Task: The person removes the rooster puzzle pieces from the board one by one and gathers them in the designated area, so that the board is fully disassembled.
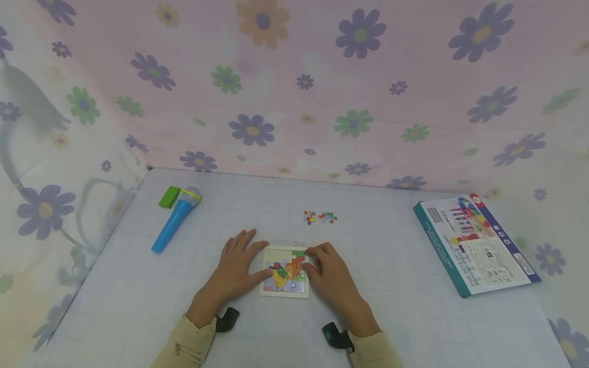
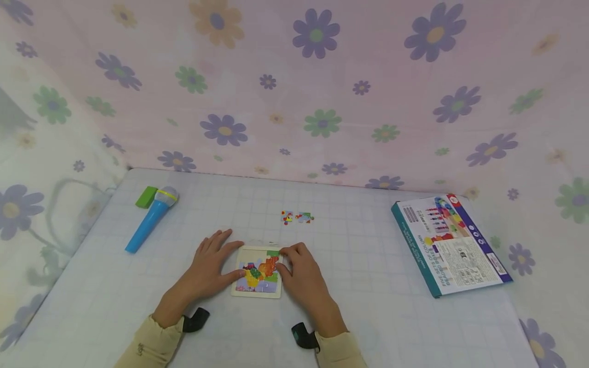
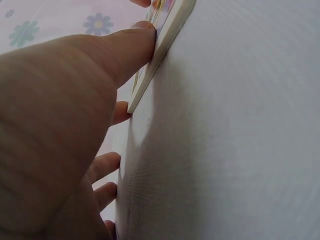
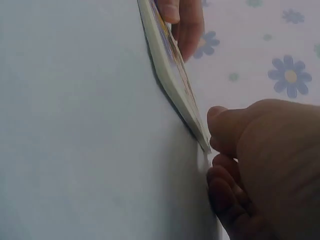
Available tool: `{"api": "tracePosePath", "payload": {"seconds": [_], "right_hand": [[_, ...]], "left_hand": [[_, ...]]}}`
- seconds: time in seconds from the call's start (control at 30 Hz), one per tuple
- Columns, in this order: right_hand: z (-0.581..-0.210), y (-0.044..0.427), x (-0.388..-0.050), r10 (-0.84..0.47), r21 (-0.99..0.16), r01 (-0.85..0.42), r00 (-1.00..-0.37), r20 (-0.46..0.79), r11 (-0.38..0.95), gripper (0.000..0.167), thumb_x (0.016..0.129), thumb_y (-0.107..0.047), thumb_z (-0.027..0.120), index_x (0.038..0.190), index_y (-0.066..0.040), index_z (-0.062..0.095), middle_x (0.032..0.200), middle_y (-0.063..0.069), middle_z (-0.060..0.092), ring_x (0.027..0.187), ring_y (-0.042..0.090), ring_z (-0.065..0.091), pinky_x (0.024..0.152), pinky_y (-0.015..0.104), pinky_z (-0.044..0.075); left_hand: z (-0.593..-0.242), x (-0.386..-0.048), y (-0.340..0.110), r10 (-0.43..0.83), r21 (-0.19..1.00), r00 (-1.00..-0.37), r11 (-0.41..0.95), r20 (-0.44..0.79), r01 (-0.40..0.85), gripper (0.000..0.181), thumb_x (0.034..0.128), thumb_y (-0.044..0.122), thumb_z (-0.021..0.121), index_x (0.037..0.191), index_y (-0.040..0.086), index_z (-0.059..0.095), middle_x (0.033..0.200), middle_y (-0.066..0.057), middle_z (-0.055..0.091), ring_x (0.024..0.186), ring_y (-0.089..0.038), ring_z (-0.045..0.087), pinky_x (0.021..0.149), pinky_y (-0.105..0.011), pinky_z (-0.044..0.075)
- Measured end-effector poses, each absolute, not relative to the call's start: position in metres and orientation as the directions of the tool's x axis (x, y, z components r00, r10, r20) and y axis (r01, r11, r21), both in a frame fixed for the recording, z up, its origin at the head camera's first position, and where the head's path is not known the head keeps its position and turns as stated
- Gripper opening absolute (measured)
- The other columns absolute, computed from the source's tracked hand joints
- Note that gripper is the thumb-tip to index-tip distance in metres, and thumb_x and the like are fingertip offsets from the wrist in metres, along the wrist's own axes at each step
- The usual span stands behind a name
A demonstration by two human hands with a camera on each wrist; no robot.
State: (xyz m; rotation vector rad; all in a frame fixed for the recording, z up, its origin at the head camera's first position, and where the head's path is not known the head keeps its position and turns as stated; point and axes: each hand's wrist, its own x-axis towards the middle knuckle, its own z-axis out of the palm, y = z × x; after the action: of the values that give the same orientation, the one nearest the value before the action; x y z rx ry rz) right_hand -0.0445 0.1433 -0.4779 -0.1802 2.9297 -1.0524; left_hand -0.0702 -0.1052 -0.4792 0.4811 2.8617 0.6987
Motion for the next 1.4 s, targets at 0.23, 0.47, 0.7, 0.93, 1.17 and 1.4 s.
{"api": "tracePosePath", "payload": {"seconds": [0.23,0.47,0.7,0.93,1.17,1.4], "right_hand": [[-0.477,0.135,-0.043,-0.114,-0.562,-0.099,-0.993,0.008,0.821,0.039,0.091,-0.024,0.079,0.126,-0.012,0.068,0.113,0.003,0.06,0.095,0.013,0.055,0.086,0.034,0.055],[-0.474,0.131,-0.043,-0.083,-0.572,-0.049,-0.996,-0.034,0.819,0.042,0.089,-0.023,0.08,0.128,-0.01,0.068,0.113,0.003,0.061,0.095,0.013,0.054,0.084,0.033,0.055],[-0.47,0.128,-0.043,-0.065,-0.589,-0.021,-0.996,-0.054,0.808,0.042,0.089,-0.02,0.08,0.127,-0.008,0.07,0.109,0.003,0.061,0.089,0.012,0.051,0.076,0.028,0.048],[-0.468,0.127,-0.046,-0.066,-0.597,-0.002,-0.994,-0.086,0.803,0.041,0.087,-0.019,0.081,0.126,-0.007,0.07,0.11,0.005,0.061,0.09,0.013,0.053,0.08,0.031,0.052],[-0.468,0.126,-0.049,-0.082,-0.614,0.015,-0.988,-0.129,0.789,0.043,0.089,-0.017,0.079,0.127,-0.005,0.064,0.11,0.006,0.056,0.096,0.016,0.053,0.089,0.036,0.053],[-0.467,0.126,-0.05,-0.096,-0.639,0.007,-0.987,-0.127,0.769,0.044,0.089,-0.016,0.08,0.126,-0.005,0.059,0.115,0.007,0.057,0.101,0.017,0.056,0.091,0.037,0.055]], "left_hand": [[-0.481,-0.071,-0.106,0.349,0.466,-0.933,0.842,-0.089,0.271,0.069,0.0876,0.051,0.075,0.146,0.02,0.054,0.166,-0.015,0.031,0.157,-0.039,0.018,0.127,-0.065,0.013],[-0.478,-0.07,-0.106,0.346,0.463,-0.935,0.842,-0.075,0.275,0.069,0.0875,0.05,0.076,0.146,0.02,0.055,0.166,-0.015,0.032,0.157,-0.04,0.02,0.127,-0.065,0.014],[-0.477,-0.071,-0.105,0.349,0.461,-0.933,0.844,-0.087,0.273,0.069,0.0883,0.05,0.075,0.146,0.02,0.054,0.166,-0.015,0.031,0.157,-0.04,0.019,0.127,-0.065,0.014],[-0.478,-0.069,-0.106,0.342,0.475,-0.937,0.838,-0.071,0.27,0.069,0.0867,0.048,0.077,0.146,0.02,0.055,0.165,-0.015,0.032,0.156,-0.04,0.02,0.127,-0.065,0.014],[-0.482,-0.07,-0.106,0.34,0.469,-0.938,0.84,-0.061,0.274,0.071,0.0857,0.05,0.077,0.146,0.02,0.055,0.165,-0.015,0.033,0.156,-0.039,0.021,0.127,-0.065,0.014],[-0.48,-0.07,-0.106,0.341,0.47,-0.938,0.84,-0.069,0.271,0.069,0.0862,0.048,0.078,0.145,0.02,0.055,0.165,-0.015,0.033,0.156,-0.04,0.02,0.126,-0.066,0.014]]}}
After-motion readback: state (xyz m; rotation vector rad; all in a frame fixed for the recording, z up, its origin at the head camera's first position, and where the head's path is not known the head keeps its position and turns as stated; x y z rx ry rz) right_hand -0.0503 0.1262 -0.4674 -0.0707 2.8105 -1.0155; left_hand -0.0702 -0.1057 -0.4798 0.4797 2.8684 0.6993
